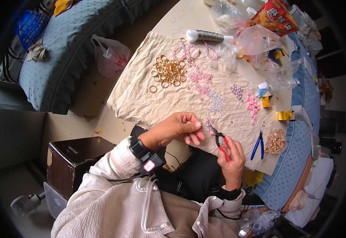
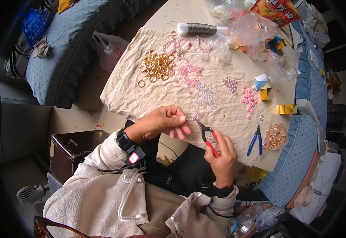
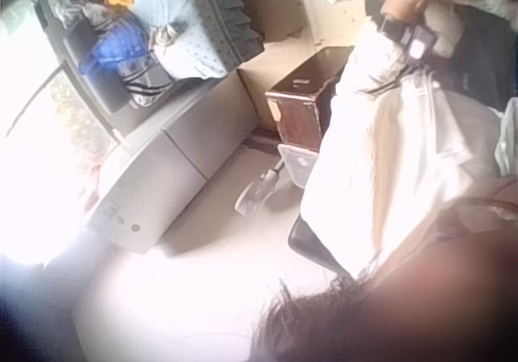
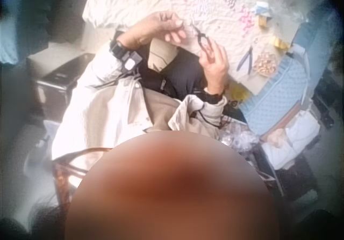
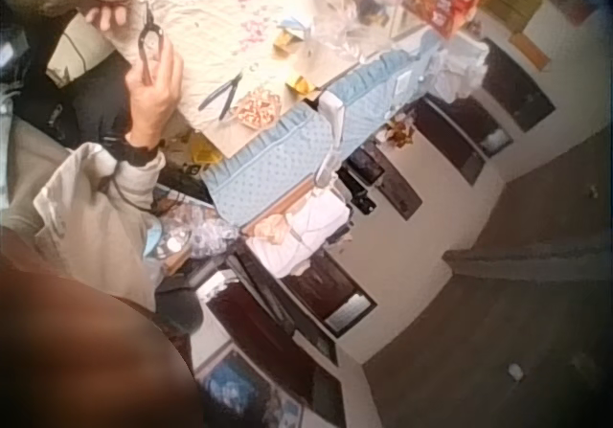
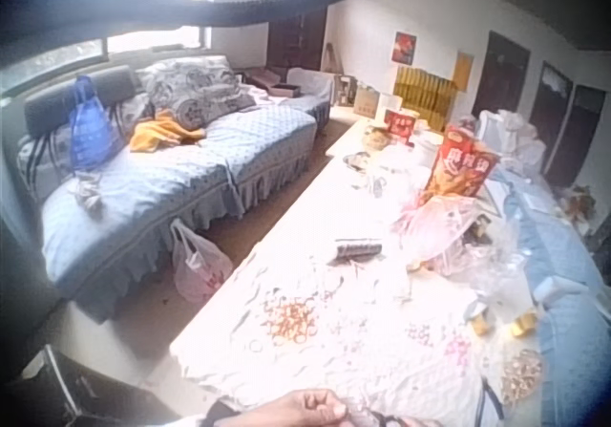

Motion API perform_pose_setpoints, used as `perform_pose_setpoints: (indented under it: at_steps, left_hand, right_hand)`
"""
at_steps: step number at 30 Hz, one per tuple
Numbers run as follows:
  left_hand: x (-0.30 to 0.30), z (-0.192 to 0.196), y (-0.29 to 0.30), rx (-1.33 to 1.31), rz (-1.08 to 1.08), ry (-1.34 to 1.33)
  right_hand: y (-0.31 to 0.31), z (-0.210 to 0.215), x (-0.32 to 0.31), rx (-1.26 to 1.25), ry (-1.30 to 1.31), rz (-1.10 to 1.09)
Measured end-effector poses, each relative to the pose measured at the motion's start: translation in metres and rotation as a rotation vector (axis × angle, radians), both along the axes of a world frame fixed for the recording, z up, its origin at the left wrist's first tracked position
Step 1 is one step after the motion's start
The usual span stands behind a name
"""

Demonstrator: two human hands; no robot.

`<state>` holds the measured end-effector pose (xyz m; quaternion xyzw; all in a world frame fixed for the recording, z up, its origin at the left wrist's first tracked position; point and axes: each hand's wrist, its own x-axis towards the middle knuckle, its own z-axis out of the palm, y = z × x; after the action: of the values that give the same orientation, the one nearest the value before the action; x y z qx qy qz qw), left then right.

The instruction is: The person assembles a beaded keychain by threading pink and white beads onto a wire, then uses pliers to attach a metal ring and secure the ends. The person handles beads, wire, pliers, and metal rings on a table covered with a cloth.

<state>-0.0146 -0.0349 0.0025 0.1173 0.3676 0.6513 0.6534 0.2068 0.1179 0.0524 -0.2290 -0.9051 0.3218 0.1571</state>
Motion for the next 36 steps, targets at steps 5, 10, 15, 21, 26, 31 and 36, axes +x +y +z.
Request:
perform_pose_setpoints:
  at_steps: [5, 10, 15, 21, 26, 31, 36]
  left_hand:
    - [0.005, -0.002, 0.004, -0.004, 0.122, 0.052]
    - [0.002, 0.003, 0.003, -0.042, 0.154, 0.011]
    - [0.001, 0.008, 0.002, -0.089, 0.114, 0.044]
    - [0.0, 0.008, 0.004, -0.116, 0.061, 0.042]
    - [-0.002, 0.006, 0.005, -0.106, 0.008, -0.017]
    - [-0.004, 0.006, 0.004, -0.099, 0.038, -0.005]
    - [0.0, 0.009, 0.006, -0.037, 0.083, 0.154]
  right_hand:
    - [0.0, 0.002, 0.001, 0.03, 0.008, 0.008]
    - [0.0, 0.002, 0.002, 0.074, 0.035, 0.033]
    - [-0.001, 0.003, 0.003, 0.101, 0.039, 0.046]
    - [0.002, 0.002, 0.004, 0.097, 0.034, 0.034]
    - [0.003, 0.001, 0.003, 0.102, 0.043, 0.034]
    - [0.001, 0.006, 0.004, 0.099, 0.022, 0.015]
    - [0.0, 0.007, 0.002, 0.116, 0.035, 0.034]
